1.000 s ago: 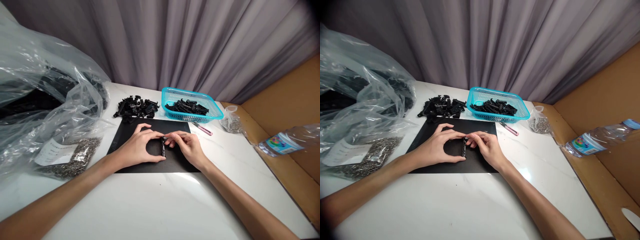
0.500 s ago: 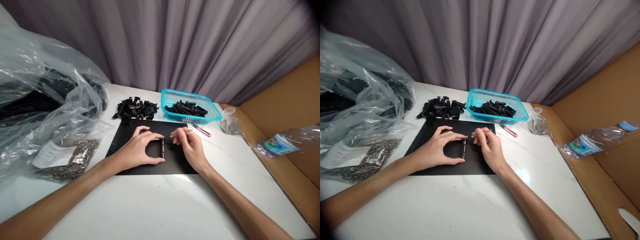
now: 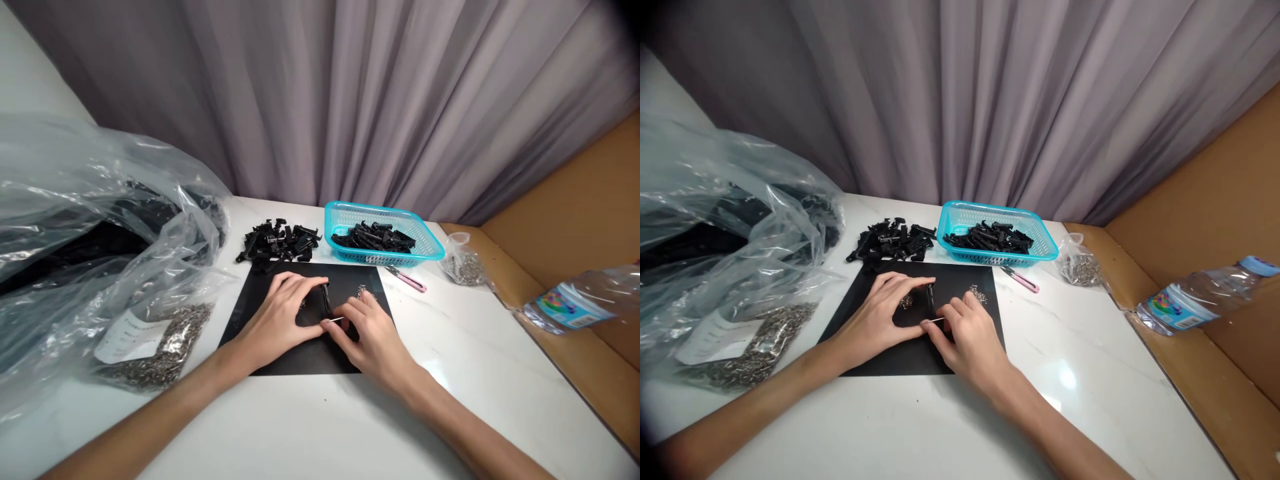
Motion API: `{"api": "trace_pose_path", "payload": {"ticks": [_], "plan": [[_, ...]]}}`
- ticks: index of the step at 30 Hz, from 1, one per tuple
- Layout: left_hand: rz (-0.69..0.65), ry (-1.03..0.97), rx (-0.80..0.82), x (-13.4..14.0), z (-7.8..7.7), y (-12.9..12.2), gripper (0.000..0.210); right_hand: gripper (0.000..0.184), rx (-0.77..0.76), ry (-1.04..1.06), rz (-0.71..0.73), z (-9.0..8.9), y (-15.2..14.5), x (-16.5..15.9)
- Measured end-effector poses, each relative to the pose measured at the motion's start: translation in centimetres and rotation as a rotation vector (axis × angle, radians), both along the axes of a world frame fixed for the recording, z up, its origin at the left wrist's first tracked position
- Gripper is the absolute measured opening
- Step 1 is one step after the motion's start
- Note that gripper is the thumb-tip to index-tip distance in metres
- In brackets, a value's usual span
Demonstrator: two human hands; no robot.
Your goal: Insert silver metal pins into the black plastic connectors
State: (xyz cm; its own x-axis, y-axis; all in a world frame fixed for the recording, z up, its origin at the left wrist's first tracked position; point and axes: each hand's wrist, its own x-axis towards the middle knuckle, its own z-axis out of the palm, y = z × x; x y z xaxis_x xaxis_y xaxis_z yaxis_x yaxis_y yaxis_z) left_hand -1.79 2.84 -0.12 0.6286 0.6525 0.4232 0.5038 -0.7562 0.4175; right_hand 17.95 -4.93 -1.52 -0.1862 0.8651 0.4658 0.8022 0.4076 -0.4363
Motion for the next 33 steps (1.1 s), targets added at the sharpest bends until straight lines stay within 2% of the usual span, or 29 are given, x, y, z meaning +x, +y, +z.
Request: {"api": "trace_pose_path", "payload": {"ticks": [4,7,10,12,15,17,19,25,29,33], "plan": [[-0.021,0.0,0.038,0.3,0.0,-0.5,0.066,0.015,-0.058,0.168,-0.031,-0.1,0.7,0.0],[0.068,-0.043,0.114,0.5,-0.2,-0.1,0.077,0.015,0.09,0.108,-0.098,1.2,1.9,1.2],[0.272,-0.047,0.219,-0.1,-0.2,1.1,0.053,0.022,0.314,-0.04,-0.287,3.1,3.7,3.8],[0.394,0.066,0.283,-0.9,0.1,2.0,0.03,0.03,0.402,-0.123,-0.427,3.9,4.9,6.0],[0.502,0.256,0.389,-2.2,0.5,3.1,0.023,0.032,0.456,-0.144,-0.557,4.0,5.5,8.6],[0.508,0.296,0.406,-2.8,0.5,3.6,0.022,0.029,0.437,-0.151,-0.524,3.5,5.1,9.1],[0.502,0.314,0.41,-3.1,0.4,3.9,0.024,0.025,0.403,-0.16,-0.432,2.8,4.2,8.7],[0.458,0.315,0.415,-3.2,-0.2,4.6,0.029,0.026,0.184,-0.202,-0.121,1.5,2.2,4.5],[0.44,0.285,0.421,-3.0,0.3,4.4,0.03,0.025,0.093,-0.241,-0.077,0.9,2.2,3.4],[0.437,0.154,0.397,-2.5,1.3,3.7,0.029,0.021,-0.003,-0.351,-0.057,1.5,1.7,4.1]]}}
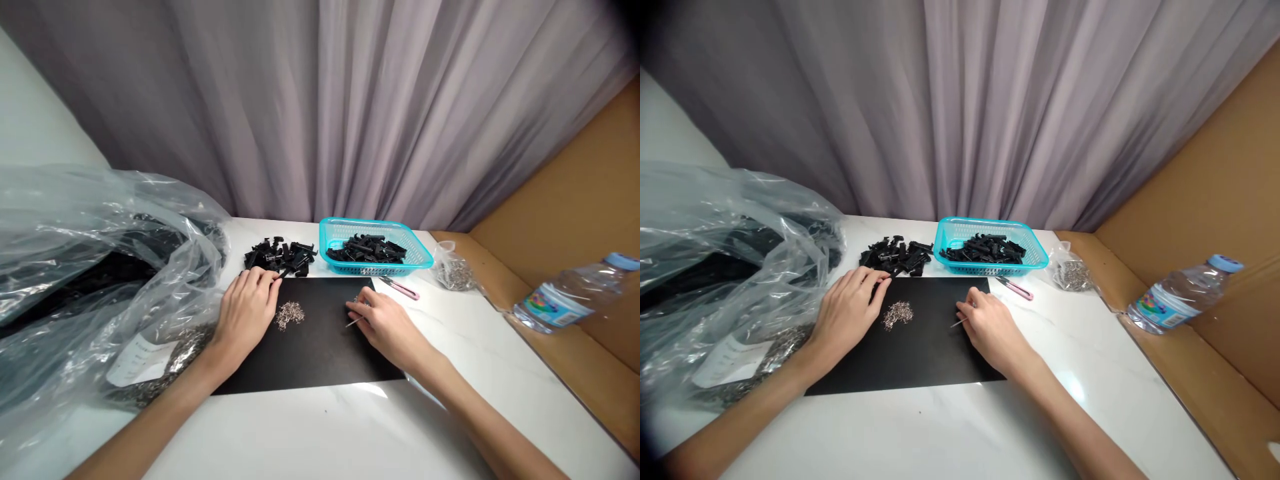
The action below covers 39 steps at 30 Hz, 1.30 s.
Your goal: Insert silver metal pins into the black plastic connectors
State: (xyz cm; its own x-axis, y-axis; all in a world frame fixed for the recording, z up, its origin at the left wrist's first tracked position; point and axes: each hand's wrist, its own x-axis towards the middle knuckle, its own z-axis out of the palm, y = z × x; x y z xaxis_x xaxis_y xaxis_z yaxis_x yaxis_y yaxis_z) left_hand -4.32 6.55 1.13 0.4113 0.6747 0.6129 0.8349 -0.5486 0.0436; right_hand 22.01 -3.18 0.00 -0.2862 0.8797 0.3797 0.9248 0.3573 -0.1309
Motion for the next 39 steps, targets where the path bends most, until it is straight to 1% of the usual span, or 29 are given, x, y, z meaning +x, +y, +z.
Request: {"api": "trace_pose_path", "payload": {"ticks": [3,5,8,11,13,16,20,22,24,28,30,33,36,39], "plan": [[-0.038,-0.114,-0.039,0.3,0.4,-0.3,0.03,0.018,-0.098,-0.112,0.058,1.0,-1.0,0.2],[-0.075,-0.183,-0.089,0.4,0.3,-0.3,0.033,0.023,-0.15,-0.159,0.119,1.4,-1.8,0.2],[-0.142,-0.293,-0.18,0.6,-0.1,-0.3,0.034,0.035,-0.215,-0.135,0.174,1.7,-2.5,0.4],[-0.2,-0.361,-0.243,0.8,-0.5,-0.5,0.031,0.039,-0.27,-0.082,0.216,1.8,-2.6,0.7],[-0.239,-0.383,-0.255,1.0,-0.6,-0.5,0.028,0.039,-0.292,-0.031,0.247,1.9,-2.5,0.5],[-0.291,-0.382,-0.227,1.1,-0.4,-0.5,0.026,0.038,-0.283,0.078,0.289,1.8,-2.2,-0.4],[-0.304,-0.388,-0.183,1.1,-0.1,-0.2,0.025,0.021,-0.198,0.19,0.318,1.3,-1.5,-1.0],[-0.304,-0.393,-0.207,1.0,-0.1,-0.1,0.025,0.017,-0.139,0.22,0.304,1.2,-1.2,-0.9],[-0.321,-0.387,-0.245,1.1,-0.3,-0.1,0.025,0.016,-0.108,0.244,0.286,1.2,-1.0,-0.6],[-0.395,-0.378,-0.296,1.2,-0.9,-0.3,0.019,0.014,-0.123,0.286,0.239,1.3,-0.8,0.0],[-0.43,-0.371,-0.296,1.4,-1.1,-0.5,0.014,0.013,-0.136,0.283,0.213,1.3,-0.7,0.2],[-0.479,-0.33,-0.283,1.5,-1.1,-0.9,0.011,0.015,-0.161,0.252,0.214,1.2,-0.6,0.6],[-0.508,-0.307,-0.301,1.7,-1.0,-1.5,0.014,0.018,-0.206,0.163,0.223,1.4,-0.9,0.9],[-0.534,-0.294,-0.373,1.8,-0.9,-2.1,0.018,0.017,-0.254,0.051,0.238,2.1,-1.7,1.0]]}}
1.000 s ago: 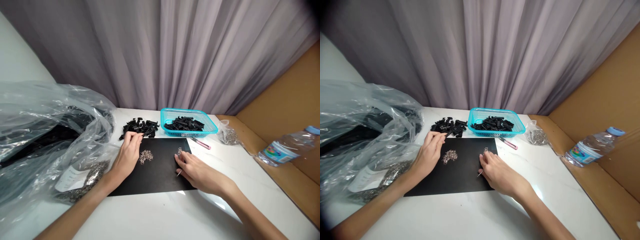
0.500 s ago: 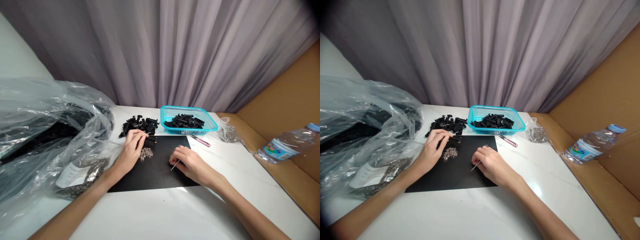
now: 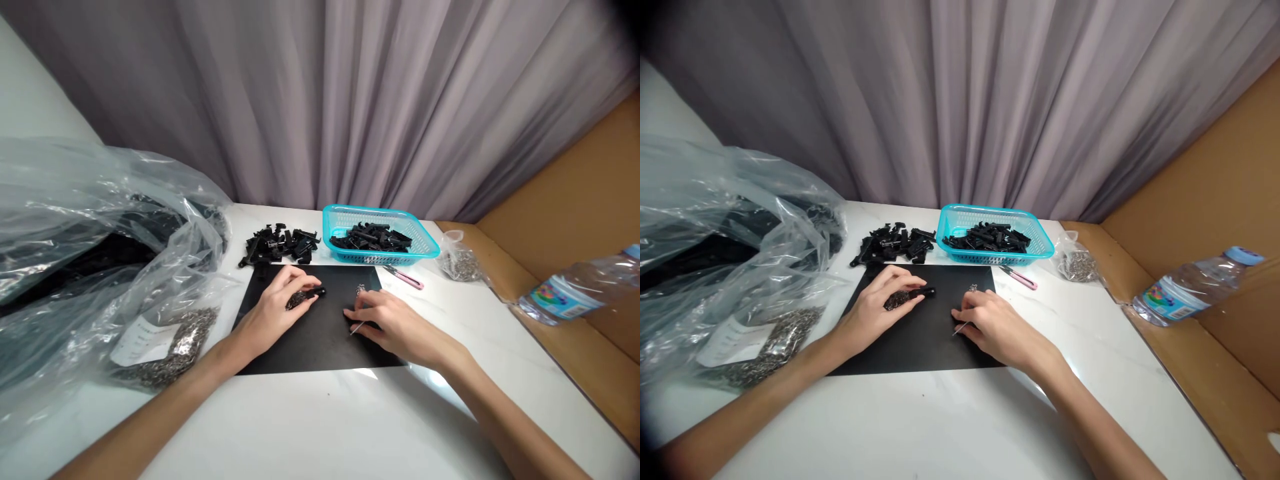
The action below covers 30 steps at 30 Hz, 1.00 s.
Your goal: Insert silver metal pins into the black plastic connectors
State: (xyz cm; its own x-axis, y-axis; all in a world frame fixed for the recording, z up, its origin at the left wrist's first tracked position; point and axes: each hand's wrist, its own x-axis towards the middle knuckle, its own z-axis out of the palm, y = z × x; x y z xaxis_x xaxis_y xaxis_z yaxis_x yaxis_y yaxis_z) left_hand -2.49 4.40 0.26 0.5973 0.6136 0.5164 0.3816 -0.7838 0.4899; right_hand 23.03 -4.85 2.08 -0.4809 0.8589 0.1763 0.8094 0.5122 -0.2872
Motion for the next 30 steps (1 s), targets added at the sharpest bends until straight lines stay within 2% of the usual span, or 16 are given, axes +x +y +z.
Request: {"api": "trace_pose_path", "payload": {"ticks": [5,9,12,15,20,24,27,30], "plan": [[-0.034,0.091,-0.041,0.2,-0.1,-0.4,0.017,0.027,0.035,-0.088,0.066,0.5,-1.2,-0.3],[-0.085,0.156,-0.004,0.2,-0.1,-0.7,0.018,0.014,0.12,-0.072,0.0,-0.2,-0.7,-1.0],[-0.157,0.232,0.018,0.4,0.2,-1.2,0.026,0.022,0.173,-0.022,-0.04,-0.4,0.0,-1.3],[-0.193,0.286,0.044,0.5,0.5,-1.5,0.03,0.018,0.175,0.092,-0.075,-0.5,0.4,-1.2],[-0.121,0.278,0.094,0.8,0.5,-1.1,0.055,0.013,0.149,0.212,-0.072,-1.0,0.5,-1.2],[-0.117,0.285,0.046,0.9,0.2,-1.0,0.058,0.013,0.144,0.278,-0.082,-1.2,0.7,-1.1],[-0.103,0.278,-0.013,0.8,0.5,-1.3,0.064,0.022,0.123,0.365,-0.128,-1.0,0.8,-0.9],[-0.103,0.265,-0.163,0.6,1.3,-1.5,0.054,0.03,0.063,0.479,-0.195,-0.6,0.8,-0.8]]}}
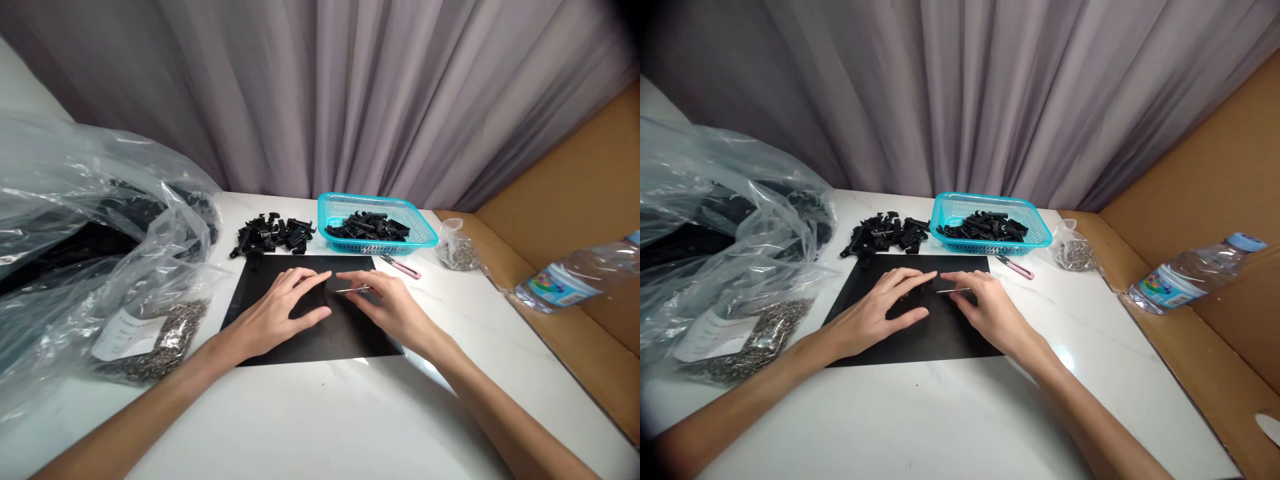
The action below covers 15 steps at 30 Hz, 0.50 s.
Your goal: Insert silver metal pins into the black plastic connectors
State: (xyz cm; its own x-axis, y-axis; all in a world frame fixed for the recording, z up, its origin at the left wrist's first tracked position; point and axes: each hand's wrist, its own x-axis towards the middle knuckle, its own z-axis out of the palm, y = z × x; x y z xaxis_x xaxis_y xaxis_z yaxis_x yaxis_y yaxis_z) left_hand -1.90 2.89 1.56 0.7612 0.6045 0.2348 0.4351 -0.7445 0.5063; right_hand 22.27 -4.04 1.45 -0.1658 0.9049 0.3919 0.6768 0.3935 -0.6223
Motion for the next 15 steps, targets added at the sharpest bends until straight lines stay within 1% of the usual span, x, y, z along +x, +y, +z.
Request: {"api": "trace_pose_path", "payload": {"ticks": [2,4,6,8,10,12,15], "plan": [[0.003,-0.007,-0.104,-0.2,0.4,-0.1,0.045,0.023,-0.059,0.082,-0.022,0.2,0.0,0.0],[0.009,-0.035,-0.138,-0.3,0.4,-0.1,0.043,0.015,-0.137,0.191,-0.031,0.3,0.1,0.0],[0.01,-0.087,-0.096,-0.3,0.2,0.0,0.047,0.015,-0.233,0.342,-0.002,0.3,0.2,0.0],[-0.007,-0.135,-0.038,-0.2,-0.3,0.0,0.052,0.019,-0.317,0.487,0.039,0.3,0.4,0.2],[-0.027,-0.145,-0.009,0.0,-0.7,0.1,0.054,0.024,-0.376,0.577,0.065,0.2,0.6,0.3],[-0.032,-0.13,-0.011,0.1,-0.9,0.1,0.056,0.027,-0.403,0.597,0.081,0.2,0.8,0.4],[-0.033,-0.092,-0.023,0.1,-1.0,0.2,0.062,0.027,-0.384,0.535,0.092,0.1,0.8,0.3]]}}
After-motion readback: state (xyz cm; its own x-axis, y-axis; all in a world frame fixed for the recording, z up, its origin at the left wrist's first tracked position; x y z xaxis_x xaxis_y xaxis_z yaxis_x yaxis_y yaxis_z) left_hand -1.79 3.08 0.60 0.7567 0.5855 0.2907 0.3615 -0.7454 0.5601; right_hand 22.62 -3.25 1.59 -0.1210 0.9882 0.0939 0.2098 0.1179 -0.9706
